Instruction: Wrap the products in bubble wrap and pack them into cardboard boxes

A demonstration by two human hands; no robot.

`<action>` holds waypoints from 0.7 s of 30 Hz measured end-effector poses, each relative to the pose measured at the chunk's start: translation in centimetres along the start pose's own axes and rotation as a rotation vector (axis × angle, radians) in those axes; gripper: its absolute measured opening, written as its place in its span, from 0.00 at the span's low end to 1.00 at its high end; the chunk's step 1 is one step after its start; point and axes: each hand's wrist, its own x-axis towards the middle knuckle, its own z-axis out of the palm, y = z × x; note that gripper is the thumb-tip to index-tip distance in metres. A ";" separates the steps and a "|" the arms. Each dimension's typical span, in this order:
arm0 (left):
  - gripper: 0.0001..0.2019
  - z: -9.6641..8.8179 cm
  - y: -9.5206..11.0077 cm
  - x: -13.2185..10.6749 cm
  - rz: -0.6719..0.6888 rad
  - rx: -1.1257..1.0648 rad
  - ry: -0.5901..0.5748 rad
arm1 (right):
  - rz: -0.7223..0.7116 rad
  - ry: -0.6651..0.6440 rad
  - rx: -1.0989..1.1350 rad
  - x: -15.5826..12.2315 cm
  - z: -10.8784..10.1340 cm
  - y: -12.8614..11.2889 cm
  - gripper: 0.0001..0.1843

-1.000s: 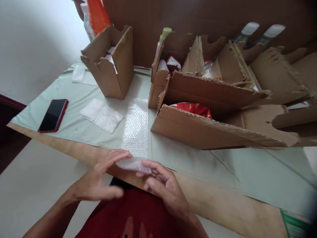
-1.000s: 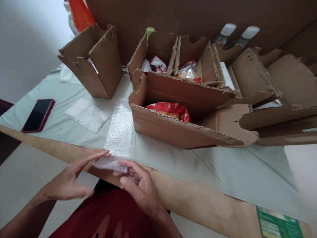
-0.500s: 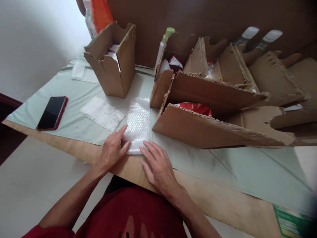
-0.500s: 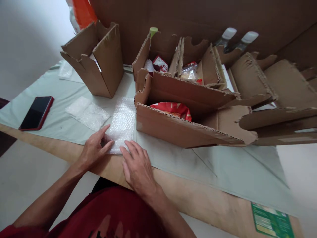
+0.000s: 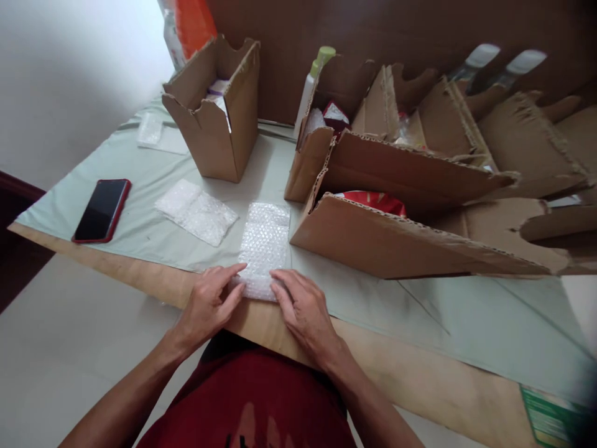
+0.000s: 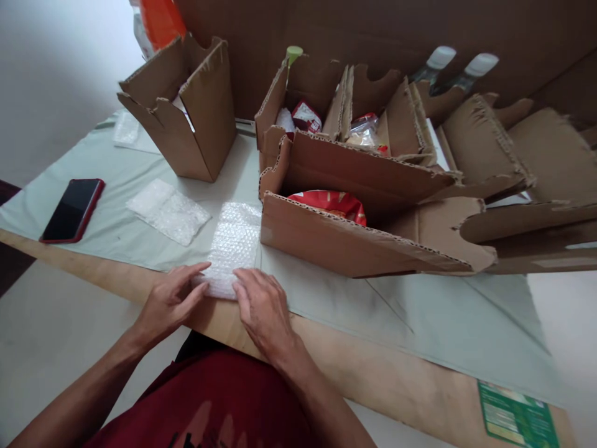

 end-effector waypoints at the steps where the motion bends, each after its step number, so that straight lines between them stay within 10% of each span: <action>1: 0.15 0.5 -0.3 0.2 -0.012 0.033 0.017 | -0.022 0.069 -0.046 -0.1 -0.1 0.0 0.12; 8: 0.15 1.5 -1.1 1.0 0.025 0.174 0.119 | -0.232 -0.017 -0.242 -0.7 0.5 0.7 0.13; 15: 0.18 -0.6 0.3 -0.6 0.089 -0.092 -0.058 | -0.062 -0.142 0.012 -0.3 0.0 0.6 0.13; 21: 0.15 1.3 -1.5 1.6 -0.020 0.090 0.079 | -0.104 0.003 -0.237 -0.5 -0.1 0.3 0.15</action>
